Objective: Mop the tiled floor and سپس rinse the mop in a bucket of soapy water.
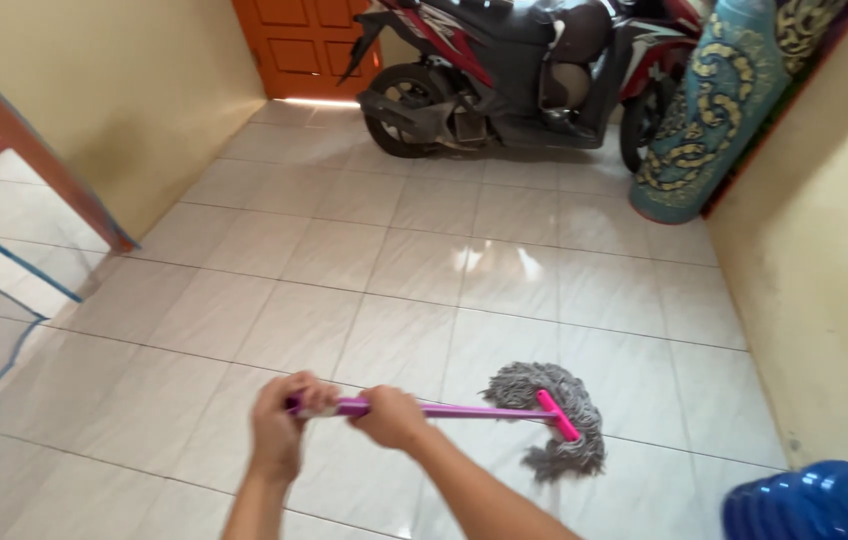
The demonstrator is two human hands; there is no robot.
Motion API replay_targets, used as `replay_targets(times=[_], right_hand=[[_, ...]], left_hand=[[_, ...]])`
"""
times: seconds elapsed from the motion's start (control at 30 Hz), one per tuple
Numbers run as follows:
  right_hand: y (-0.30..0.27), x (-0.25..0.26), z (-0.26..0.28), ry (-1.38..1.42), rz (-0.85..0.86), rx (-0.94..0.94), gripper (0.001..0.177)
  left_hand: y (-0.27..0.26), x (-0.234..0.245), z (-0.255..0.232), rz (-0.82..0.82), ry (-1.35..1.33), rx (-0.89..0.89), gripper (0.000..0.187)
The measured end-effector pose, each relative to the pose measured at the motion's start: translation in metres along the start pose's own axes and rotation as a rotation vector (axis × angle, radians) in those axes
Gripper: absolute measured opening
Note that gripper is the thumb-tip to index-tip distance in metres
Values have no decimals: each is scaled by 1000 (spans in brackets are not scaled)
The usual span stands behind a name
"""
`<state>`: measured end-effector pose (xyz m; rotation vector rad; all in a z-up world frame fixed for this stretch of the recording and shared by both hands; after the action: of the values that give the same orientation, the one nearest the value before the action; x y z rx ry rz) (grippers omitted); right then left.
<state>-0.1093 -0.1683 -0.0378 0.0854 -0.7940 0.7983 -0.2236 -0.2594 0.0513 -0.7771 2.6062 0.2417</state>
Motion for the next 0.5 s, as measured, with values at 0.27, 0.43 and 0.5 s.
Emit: replay_targets(times=[0.27,0.43,0.5], right_hand=[[-73,153,-249,10,-168,-214,24],[-127,177,-355,39,-221,-297,31],[-146,169,-368,-23,-221,-310,25]], left_hand=[[-26,-234,188,177,-117,94,27],[-75,-294,288,219,-153,146,25],[-95,-290,320,188,-278,217,32]])
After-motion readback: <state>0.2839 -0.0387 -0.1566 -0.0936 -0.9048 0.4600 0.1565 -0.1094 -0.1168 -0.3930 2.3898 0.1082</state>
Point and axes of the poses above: each hand's wrist, its own y-axis towards the middle knuckle, its own x-axis out of the back of the hand, z = x × y, the point moved 8 cm from there along y, towards the middle knuckle, and after that the axes turned 4 degrees about -x, right-handed, at the moved point
